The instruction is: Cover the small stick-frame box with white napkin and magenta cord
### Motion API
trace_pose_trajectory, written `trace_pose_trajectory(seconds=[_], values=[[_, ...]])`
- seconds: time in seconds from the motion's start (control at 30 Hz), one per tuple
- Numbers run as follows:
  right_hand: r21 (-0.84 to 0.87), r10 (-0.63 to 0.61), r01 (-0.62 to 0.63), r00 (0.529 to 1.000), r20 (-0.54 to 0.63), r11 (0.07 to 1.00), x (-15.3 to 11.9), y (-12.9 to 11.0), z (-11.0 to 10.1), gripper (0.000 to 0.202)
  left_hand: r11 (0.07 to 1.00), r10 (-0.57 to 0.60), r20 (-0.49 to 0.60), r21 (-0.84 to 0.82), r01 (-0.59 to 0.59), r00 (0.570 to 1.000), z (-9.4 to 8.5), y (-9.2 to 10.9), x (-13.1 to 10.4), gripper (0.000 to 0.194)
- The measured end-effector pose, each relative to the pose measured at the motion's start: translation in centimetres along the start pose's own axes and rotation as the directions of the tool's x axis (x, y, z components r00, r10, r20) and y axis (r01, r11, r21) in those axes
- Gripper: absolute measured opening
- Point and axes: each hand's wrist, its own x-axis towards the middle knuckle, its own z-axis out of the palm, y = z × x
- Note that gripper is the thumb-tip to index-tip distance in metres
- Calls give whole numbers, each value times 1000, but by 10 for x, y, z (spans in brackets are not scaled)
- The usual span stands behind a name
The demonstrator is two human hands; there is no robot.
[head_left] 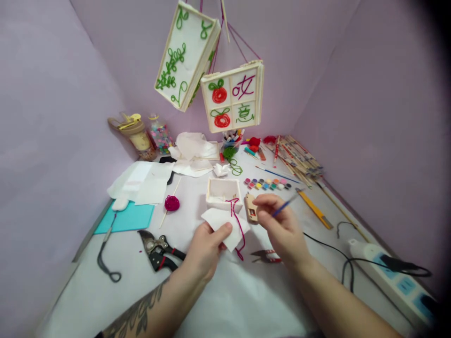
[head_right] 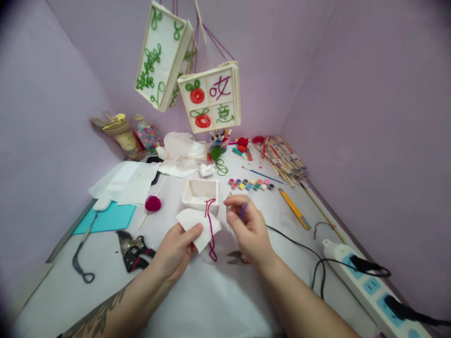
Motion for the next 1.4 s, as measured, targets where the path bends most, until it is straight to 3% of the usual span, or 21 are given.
trace_pose_trajectory(seconds=[0.1, 0.23, 0.3, 0.47, 0.67, 0.93, 1.1, 1.4], values=[[245, 145, -133, 989, -32, 960, 6, 0, -4, 43, 999, -31, 6, 39, 31, 999, -7, -2, 2, 41], [267, 172, -161, 985, -17, 950, 8, 5, -6, 63, 998, -8, -11, 58, 8, 1000, -12, -4, 6, 36], [218, 216, -217, 976, 29, 951, 5, 9, -7, 59, 997, 7, -33, 79, -4, 999, -12, -3, 8, 40], [141, 339, -350, 936, 96, 926, 3, 11, -10, 24, 997, 54, -67, 60, -50, 996, -11, -4, 13, 55], [256, 396, -427, 903, 168, 867, 7, 14, -10, 22, 994, 109, -24, 23, -108, 994, -8, -5, 14, 55], [367, 406, -424, 905, 131, 828, 6, 26, -3, 23, 997, 76, 49, 13, -76, 996, -9, -6, 13, 48], [326, 358, -375, 927, 114, 868, 5, 27, -2, 18, 996, 89, 14, 19, -89, 996, -10, -8, 14, 49], [283, 342, -379, 924, 171, 881, 0, 22, 5, 21, 996, 91, 89, 15, -93, 992, -12, -10, 15, 42]])
